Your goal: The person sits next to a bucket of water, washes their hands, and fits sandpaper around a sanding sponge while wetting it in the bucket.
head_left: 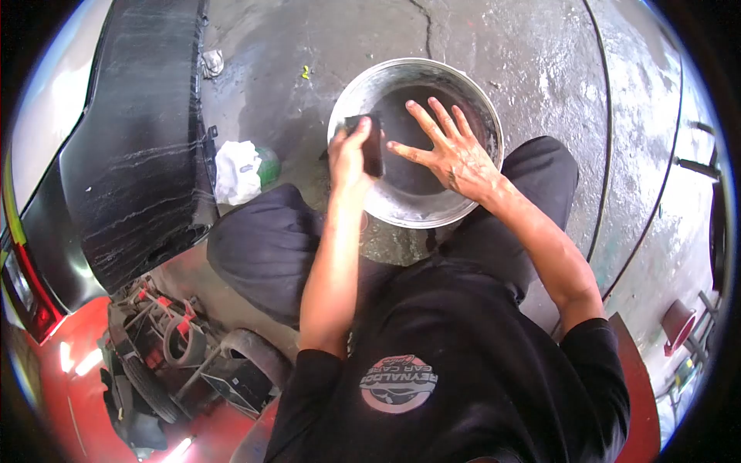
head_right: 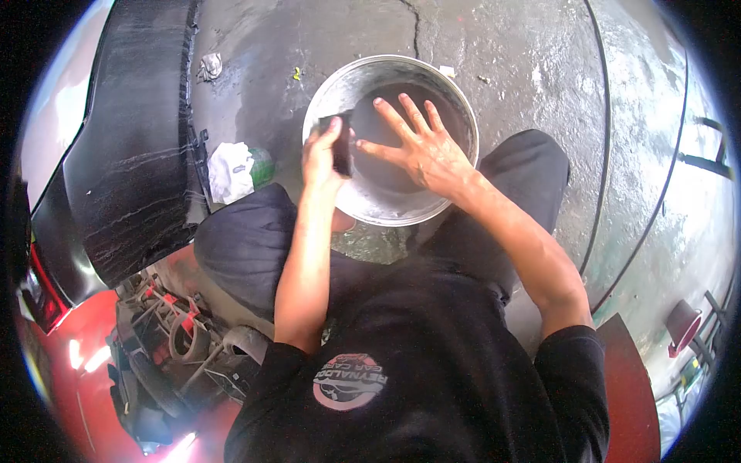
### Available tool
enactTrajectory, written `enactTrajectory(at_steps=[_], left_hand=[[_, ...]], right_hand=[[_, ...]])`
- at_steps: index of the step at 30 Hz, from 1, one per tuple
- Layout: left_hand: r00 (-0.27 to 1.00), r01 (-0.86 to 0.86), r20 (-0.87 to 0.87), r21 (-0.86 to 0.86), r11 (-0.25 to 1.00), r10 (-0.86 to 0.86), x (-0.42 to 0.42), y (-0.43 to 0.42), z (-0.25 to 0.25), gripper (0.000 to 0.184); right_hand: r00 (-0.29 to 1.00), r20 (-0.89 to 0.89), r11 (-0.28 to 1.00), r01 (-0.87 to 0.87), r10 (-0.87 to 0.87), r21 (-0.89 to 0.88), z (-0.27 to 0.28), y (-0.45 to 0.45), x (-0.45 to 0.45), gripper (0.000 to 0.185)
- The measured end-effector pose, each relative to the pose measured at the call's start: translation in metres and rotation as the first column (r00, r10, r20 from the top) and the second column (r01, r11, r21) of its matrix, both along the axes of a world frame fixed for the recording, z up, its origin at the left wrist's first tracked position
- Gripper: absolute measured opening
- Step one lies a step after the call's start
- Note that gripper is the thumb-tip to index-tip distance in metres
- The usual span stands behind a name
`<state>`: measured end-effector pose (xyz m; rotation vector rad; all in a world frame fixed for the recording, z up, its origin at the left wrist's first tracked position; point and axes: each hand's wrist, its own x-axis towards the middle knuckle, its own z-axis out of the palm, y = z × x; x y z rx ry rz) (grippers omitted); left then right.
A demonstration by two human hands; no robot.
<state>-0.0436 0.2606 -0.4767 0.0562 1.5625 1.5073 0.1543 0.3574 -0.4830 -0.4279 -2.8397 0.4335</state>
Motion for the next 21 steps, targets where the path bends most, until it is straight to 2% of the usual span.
enactTrajectory(at_steps=[1,2,4,6,10,13,14,17,18,19,21], left_hand=[[0.998,-0.035,0.054,0.133,0.991,0.028,-0.001,-0.003,0.005,0.018],[0.999,0.033,0.029,0.108,0.994,-0.036,-0.001,-0.008,0.011,0.02],[0.976,0.155,-0.164,0.075,0.985,-0.141,0.007,-0.014,0.025,0.018],[0.888,0.254,-0.396,-0.006,0.967,-0.235,0.011,-0.018,0.017,0.016],[0.776,0.277,-0.554,-0.129,0.952,-0.3,0.017,-0.013,0.025,0.017],[0.751,0.302,-0.533,-0.246,0.921,-0.389,0.012,-0.009,0.015,0.017],[0.794,0.293,-0.495,-0.194,0.936,-0.352,0.012,-0.01,0.005,0.015],[0.899,0.098,-0.425,-0.046,0.994,-0.108,0.009,-0.002,-0.005,0.013],[0.967,-0.014,-0.252,0.037,0.999,0.023,0.003,-0.001,-0.004,0.013],[0.993,-0.051,-0.1,0.194,0.98,0.071,0.001,0.002,0.005,0.016],[0.999,-0.017,0.053,0.32,0.947,-0.001,0.002,0.001,0.024,0.019]], right_hand=[[1.0,-0.002,1.0,0.009,-0.009,-0.007,-0.001,0.0,0.0,0.067],[1.0,-0.006,1.0,0.014,-0.015,-0.016,-0.002,-0.001,-0.001,0.068],[0.999,0.035,0.999,0.026,-0.025,-0.038,-0.002,-0.001,-0.003,0.066],[0.999,0.033,0.997,0.038,-0.036,-0.065,-0.002,0.001,-0.002,0.061],[1.0,0.025,0.998,0.002,0.0,-0.058,-0.001,0.0,0.0,0.057],[0.998,0.039,0.999,-0.043,0.044,-0.018,0.002,-0.001,-0.003,0.057],[0.998,0.035,0.998,-0.058,0.059,-0.013,0.002,-0.001,-0.002,0.056],[0.996,-0.017,0.996,-0.088,0.087,-0.031,0.006,-0.002,0.0,0.056],[0.995,-0.043,0.995,-0.095,0.093,-0.044,0.007,-0.002,0.001,0.055],[0.995,-0.025,0.994,-0.098,0.097,-0.058,0.009,0.0,0.0,0.054],[0.994,0.011,0.989,-0.107,0.108,-0.101,0.01,-0.002,0.0,0.051]])
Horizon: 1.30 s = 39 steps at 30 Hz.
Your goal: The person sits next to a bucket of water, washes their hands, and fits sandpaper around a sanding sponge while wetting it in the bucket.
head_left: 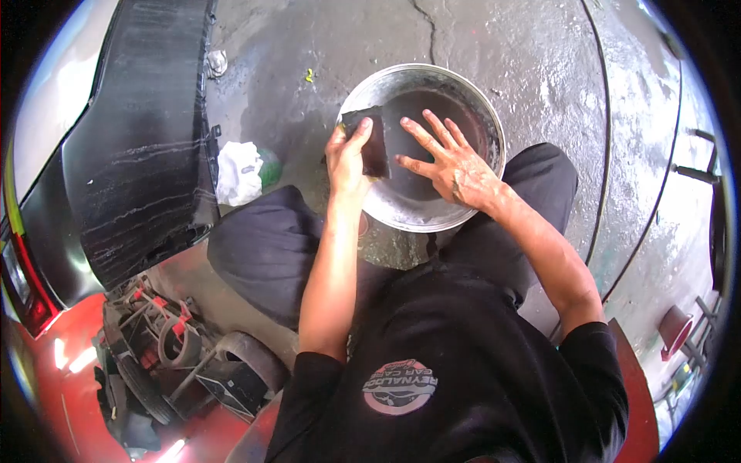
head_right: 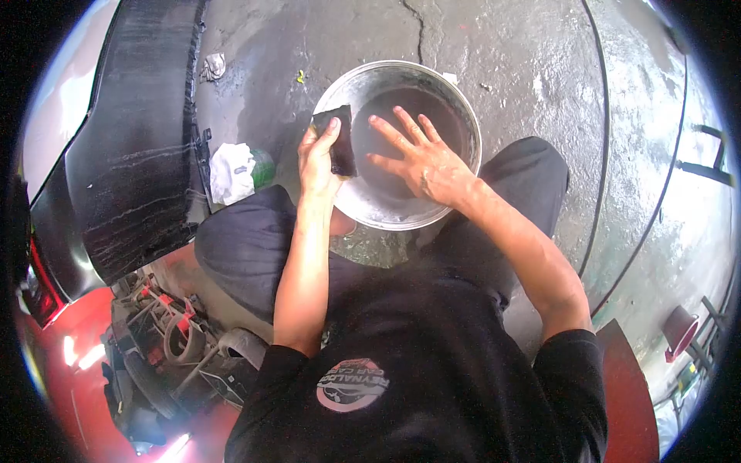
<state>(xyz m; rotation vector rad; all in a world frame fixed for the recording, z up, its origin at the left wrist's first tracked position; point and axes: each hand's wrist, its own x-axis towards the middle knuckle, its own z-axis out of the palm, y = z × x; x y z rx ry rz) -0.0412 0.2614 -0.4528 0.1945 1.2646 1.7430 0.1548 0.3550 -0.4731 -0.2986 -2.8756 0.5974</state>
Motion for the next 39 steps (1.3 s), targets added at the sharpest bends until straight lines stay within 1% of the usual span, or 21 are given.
enactTrajectory(at_steps=[2,3,4,6,10,12,14,15,16,19,21,22,27,30,32,33,34,36,37,38,39], left_hand=[[0.983,0.098,-0.145,-0.098,0.99,-0.111,0.009,0.001,0.006,0.018],[0.937,0.107,-0.318,-0.135,0.985,-0.145,0.019,0.005,-0.002,0.017],[0.932,0.108,-0.333,-0.129,0.986,-0.146,0.023,0.005,-0.014,0.024],[0.949,0.051,-0.304,-0.097,0.994,-0.079,0.025,0.012,-0.031,0.02],[0.996,0.08,-0.014,-0.276,0.958,-0.087,0.011,0.022,-0.024,0.012],[0.996,0.087,0.032,-0.205,0.975,-0.083,0.003,0.02,-0.022,0.016],[0.991,-0.11,0.06,-0.1,0.989,0.117,-0.008,0.019,-0.019,0.018],[0.995,-0.089,0.033,-0.095,0.992,0.093,-0.016,0.01,-0.013,0.019],[0.998,-0.051,-0.041,-0.077,0.996,0.048,-0.02,0.007,-0.007,0.02],[0.998,0.044,-0.038,-0.103,0.994,-0.048,-0.002,-0.009,0.011,0.018],[0.99,0.066,-0.119,-0.08,0.995,-0.076,0.019,-0.009,-0.004,0.018],[0.997,0.066,-0.033,-0.112,0.992,-0.07,0.023,-0.011,-0.004,0.02],[0.99,0.134,0.059,-0.186,0.973,-0.125,0.018,-0.004,-0.006,0.016],[0.95,0.233,0.253,-0.187,0.954,-0.183,0.006,-0.005,-0.015,0.019],[0.933,0.115,0.354,-0.115,0.987,-0.067,-0.002,-0.011,-0.03,0.021],[0.912,0.057,0.409,-0.084,0.995,-0.018,-0.006,-0.013,-0.038,0.023],[0.911,-0.008,0.412,-0.066,0.998,0.034,-0.008,-0.015,-0.036,0.026],[0.952,0.019,0.306,-0.064,0.998,0.002,-0.009,-0.019,-0.032,0.029],[0.983,0.012,0.185,-0.061,0.998,-0.001,0.001,-0.014,-0.016,0.03],[0.989,0.089,0.123,-0.011,0.996,-0.087,0.0,-0.016,-0.019,0.026],[0.992,0.017,0.123,-0.051,0.999,-0.011,0.006,-0.011,-0.017,0.025]], right_hand=[[0.998,0.039,0.998,-0.044,0.046,-0.049,-0.001,0.001,0.001,0.052],[0.996,0.056,0.995,-0.066,0.07,-0.074,-0.001,0.002,0.001,0.053],[0.993,0.074,0.991,-0.086,0.093,-0.098,-0.001,0.003,0.001,0.054],[0.995,0.005,0.983,-0.102,0.104,-0.151,-0.004,0.004,0.003,0.058],[0.989,-0.096,0.968,-0.134,0.116,-0.214,0.0,0.003,0.004,0.058],[0.996,-0.063,0.985,-0.066,0.057,-0.162,0.006,0.003,0.001,0.074],[0.997,-0.056,0.988,0.048,-0.056,-0.147,0.003,0.0,-0.001,0.084],[0.993,-0.049,0.987,0.101,-0.108,-0.122,-0.001,0.001,-0.002,0.093],[0.992,-0.051,0.987,0.107,-0.113,-0.117,-0.001,0.001,-0.002,0.093],[0.991,-0.053,0.99,0.115,-0.12,-0.085,0.001,0.0,-0.005,0.088],[0.995,-0.021,0.994,0.098,-0.099,-0.054,-0.006,0.001,-0.006,0.083],[0.996,0.0,0.995,0.088,-0.088,-0.04,-0.009,0.0,-0.005,0.08],[0.998,-0.006,0.997,0.063,-0.063,0.053,-0.004,-0.003,-0.002,0.072],[0.998,0.0,0.995,0.064,-0.064,0.074,0.0,-0.003,-0.004,0.072],[0.996,-0.083,0.996,0.045,-0.039,0.074,-0.005,-0.001,-0.004,0.073],[0.988,-0.137,0.997,0.076,-0.072,0.025,-0.004,-0.001,-0.004,0.083],[0.991,-0.11,0.997,0.079,-0.076,0.022,-0.002,0.0,-0.005,0.083],[0.995,-0.059,0.997,0.081,-0.081,0.013,0.001,0.002,-0.005,0.083],[0.998,-0.032,0.998,0.056,-0.056,-0.007,0.002,0.004,-0.004,0.088],[0.99,-0.11,0.94,0.042,-0.084,-0.339,-0.002,0.005,-0.004,0.088],[0.975,-0.176,0.778,-0.007,-0.134,-0.628,-0.008,0.007,-0.003,0.088]])
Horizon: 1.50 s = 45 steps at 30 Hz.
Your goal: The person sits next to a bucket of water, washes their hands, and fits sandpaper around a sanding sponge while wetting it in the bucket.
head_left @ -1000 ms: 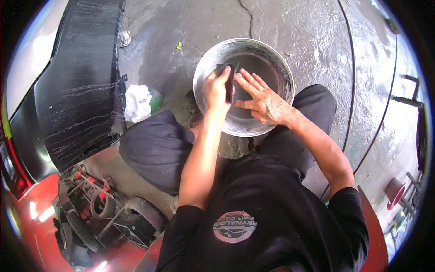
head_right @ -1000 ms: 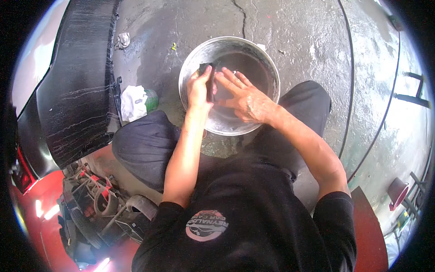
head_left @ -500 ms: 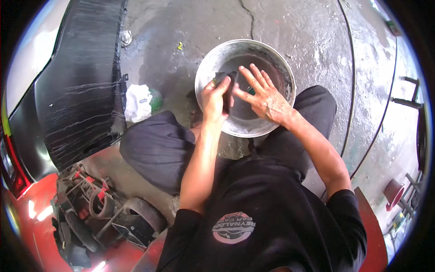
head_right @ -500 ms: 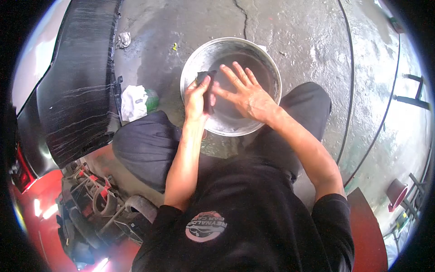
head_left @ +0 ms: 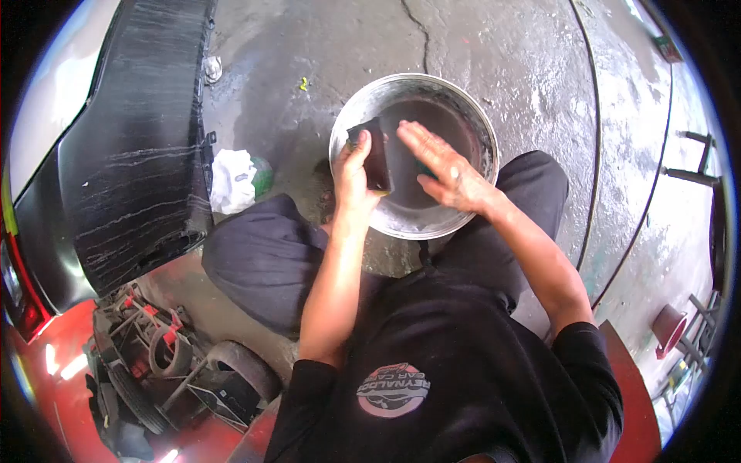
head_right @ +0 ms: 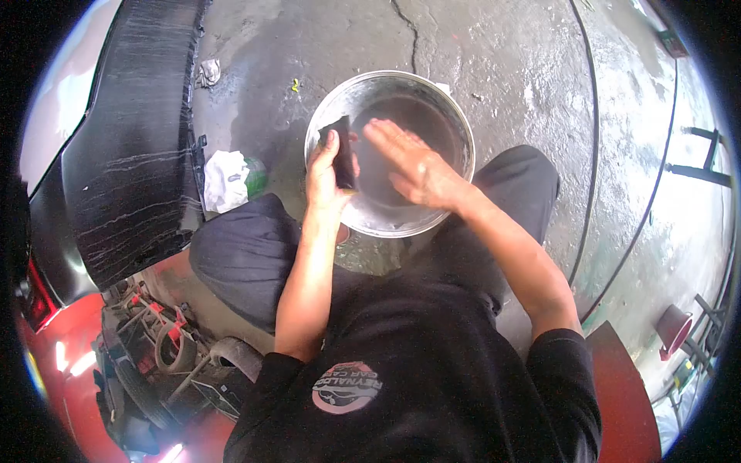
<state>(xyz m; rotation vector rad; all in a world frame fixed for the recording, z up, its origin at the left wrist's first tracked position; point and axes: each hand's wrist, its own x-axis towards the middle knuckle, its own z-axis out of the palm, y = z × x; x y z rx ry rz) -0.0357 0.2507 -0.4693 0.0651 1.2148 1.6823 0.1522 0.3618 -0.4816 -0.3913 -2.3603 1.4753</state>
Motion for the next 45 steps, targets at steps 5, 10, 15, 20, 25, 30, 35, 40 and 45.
enactTrajectory(at_steps=[5,10,15,20,25,30,35,40,45], left_hand=[[0.991,-0.132,-0.016,-0.032,0.991,0.132,0.014,0.009,0.0,0.023],[0.959,-0.172,-0.252,-0.17,0.97,0.126,0.022,0.019,-0.001,0.03],[0.731,-0.032,-0.673,-0.198,0.98,-0.112,0.065,0.025,-0.006,0.023],[0.866,-0.22,-0.473,-0.061,0.974,0.166,0.068,0.041,-0.011,0.02],[0.871,-0.216,-0.478,-0.172,0.961,0.11,0.035,0.038,-0.038,0.029],[0.991,-0.128,-0.061,-0.106,0.986,0.122,0.003,0.02,-0.022,0.031],[0.955,-0.02,-0.297,-0.023,1.0,0.012,0.052,0.027,0.0,0.029],[0.975,-0.061,-0.218,-0.032,0.998,0.052,0.049,0.03,-0.003,0.023],[0.972,0.066,0.236,-0.231,0.971,-0.01,0.033,0.032,0.005,0.034]], right_hand=[[0.955,-0.24,0.297,-0.182,-0.173,-0.938,-0.005,0.011,-0.002,0.075],[0.917,-0.291,0.089,-0.277,-0.271,-0.957,-0.023,-0.009,-0.014,0.079],[0.888,-0.251,0.19,-0.19,-0.386,-0.963,-0.013,-0.019,-0.021,0.076],[0.958,-0.077,0.693,0.143,-0.277,-0.707,-0.006,-0.018,-0.024,0.089],[0.974,-0.115,0.702,0.057,-0.195,-0.71,0.012,-0.03,-0.007,0.078],[0.935,-0.258,0.28,-0.187,-0.244,-0.942,-0.011,-0.021,0.007,0.077],[0.934,-0.343,0.069,-0.338,-0.1,-0.939,0.005,-0.013,0.001,0.075],[0.989,-0.117,0.174,-0.1,-0.092,-0.98,0.001,-0.028,0.008,0.079],[0.997,-0.075,0.4,-0.06,-0.021,-0.915,0.006,-0.033,0.012,0.082]])
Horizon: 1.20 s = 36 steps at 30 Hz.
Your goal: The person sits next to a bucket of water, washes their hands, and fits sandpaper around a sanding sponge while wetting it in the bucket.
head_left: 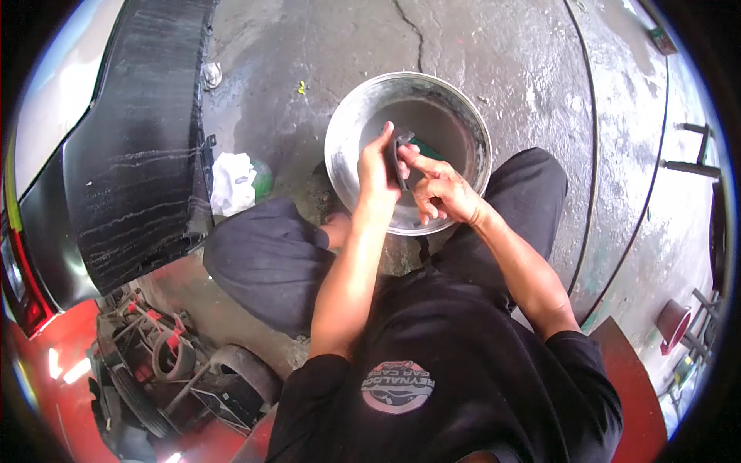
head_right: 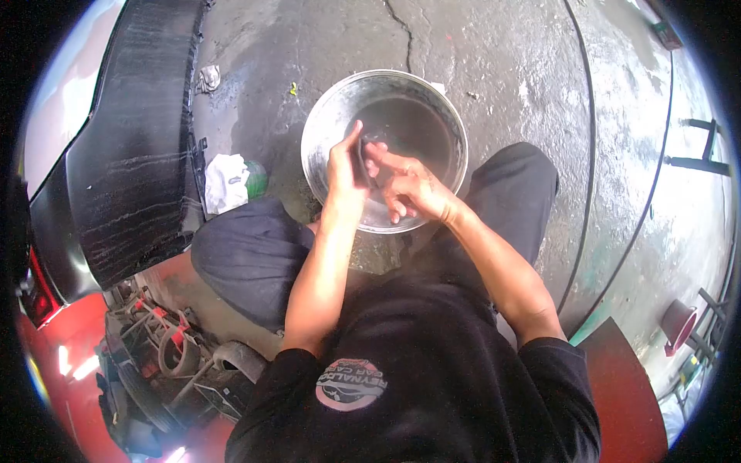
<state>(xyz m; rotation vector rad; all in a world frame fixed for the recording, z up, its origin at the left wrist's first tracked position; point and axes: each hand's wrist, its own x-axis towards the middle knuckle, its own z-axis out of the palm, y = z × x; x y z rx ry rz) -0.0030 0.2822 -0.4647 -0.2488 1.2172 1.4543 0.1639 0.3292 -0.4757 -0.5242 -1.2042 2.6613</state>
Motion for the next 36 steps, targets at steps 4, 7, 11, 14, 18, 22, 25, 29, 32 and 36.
enactTrajectory(at_steps=[4,7,11,14,18,22,25,29,32,36], left_hand=[[0.974,-0.022,0.225,0.191,0.981,-0.022,-0.016,-0.007,-0.012,0.039],[0.956,-0.174,0.287,0.361,0.916,0.068,-0.031,-0.013,-0.021,0.039],[0.977,-0.098,-0.181,0.106,0.99,0.116,-0.007,-0.011,-0.004,0.029],[0.957,-0.077,-0.269,0.14,0.987,0.113,-0.008,-0.013,0.004,0.025],[0.999,0.044,-0.009,0.091,0.995,-0.044,-0.028,-0.021,-0.007,0.023],[0.89,0.052,0.438,0.188,0.981,-0.131,-0.032,-0.02,-0.019,0.023],[0.92,-0.002,0.38,0.25,0.968,-0.096,-0.029,-0.02,-0.022,0.029],[0.95,-0.037,0.309,0.263,0.964,-0.048,-0.03,-0.023,-0.014,0.033],[0.971,-0.101,0.234,0.22,0.97,0.048,-0.014,-0.033,-0.013,0.033],[0.934,-0.042,0.357,0.196,0.98,-0.032,-0.035,-0.045,-0.031,0.024]], right_hand=[[0.987,0.123,0.947,-0.137,0.105,0.292,0.012,0.022,0.002,0.084],[0.986,0.169,0.893,-0.086,0.012,0.442,0.018,0.023,-0.001,0.083],[0.99,0.114,0.706,-0.027,-0.077,0.708,0.013,0.009,-0.01,0.088],[0.961,0.273,0.596,-0.189,-0.052,0.78,0.018,0.001,-0.014,0.092],[0.917,0.398,0.377,-0.36,-0.024,0.853,0.022,-0.001,-0.013,0.095],[0.957,0.289,0.123,-0.282,-0.034,0.951,0.012,0.004,0.001,0.094],[0.962,0.269,-0.04,-0.27,-0.043,0.962,0.022,0.016,0.009,0.093],[0.961,0.178,-0.075,-0.198,-0.209,0.977,0.02,0.024,0.001,0.09],[0.975,0.149,-0.031,-0.156,-0.165,0.987,0.01,0.016,-0.008,0.089],[0.965,0.259,-0.15,-0.261,-0.031,0.954,0.015,0.012,-0.004,0.085]])
